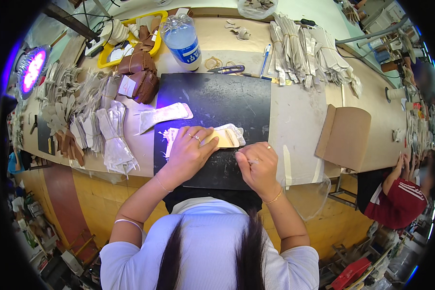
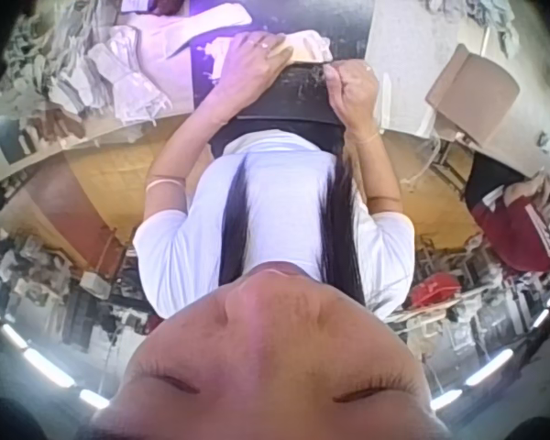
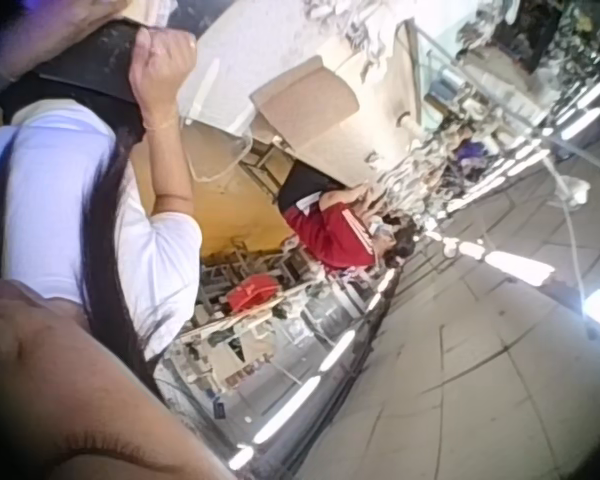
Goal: The person gathers white fabric pieces from a coworker, moves to a workstation, and marks individual pieces with a pen. The person handles the pieces one at a time, aligns them on a black mat, and writes on them under a purple light.
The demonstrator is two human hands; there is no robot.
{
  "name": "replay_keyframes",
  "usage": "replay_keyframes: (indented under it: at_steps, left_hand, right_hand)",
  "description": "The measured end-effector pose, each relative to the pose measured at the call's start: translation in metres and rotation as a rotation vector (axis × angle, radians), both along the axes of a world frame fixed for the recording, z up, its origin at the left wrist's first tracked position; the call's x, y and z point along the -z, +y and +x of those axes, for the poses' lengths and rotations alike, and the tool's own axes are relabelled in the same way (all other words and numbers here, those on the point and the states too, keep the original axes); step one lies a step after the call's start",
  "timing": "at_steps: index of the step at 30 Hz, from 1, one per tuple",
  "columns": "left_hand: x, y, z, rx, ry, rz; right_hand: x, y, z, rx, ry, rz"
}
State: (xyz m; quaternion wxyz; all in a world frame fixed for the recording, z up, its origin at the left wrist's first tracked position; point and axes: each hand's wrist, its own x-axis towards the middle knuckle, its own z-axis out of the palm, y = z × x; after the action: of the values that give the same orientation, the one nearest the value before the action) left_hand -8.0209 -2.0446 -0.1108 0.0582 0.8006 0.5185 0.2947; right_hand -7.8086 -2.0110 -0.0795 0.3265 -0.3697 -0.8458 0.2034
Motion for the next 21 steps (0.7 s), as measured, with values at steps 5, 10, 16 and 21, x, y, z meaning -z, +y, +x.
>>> replay_keyframes:
  at_steps: [5, 10, 16, 21]
  left_hand:
    - [-0.013, -0.006, -0.013, 0.023, -0.03, -0.015]
    - [-0.052, -0.037, -0.059, 0.108, -0.116, -0.263]
    - [-0.041, -0.063, -0.032, 0.322, -0.231, -0.361]
    - [-0.009, -0.053, 0.017, 0.432, -0.095, -0.182]
  right_hand:
    - [0.006, 0.007, -0.016, 0.142, 0.167, -0.203]
    - [0.019, 0.018, -0.02, 0.073, -0.239, -0.043]
    - [0.007, 0.016, -0.03, 0.038, -0.311, 0.052]
    - [-0.006, 0.023, -0.034, -0.08, -0.4, -0.068]
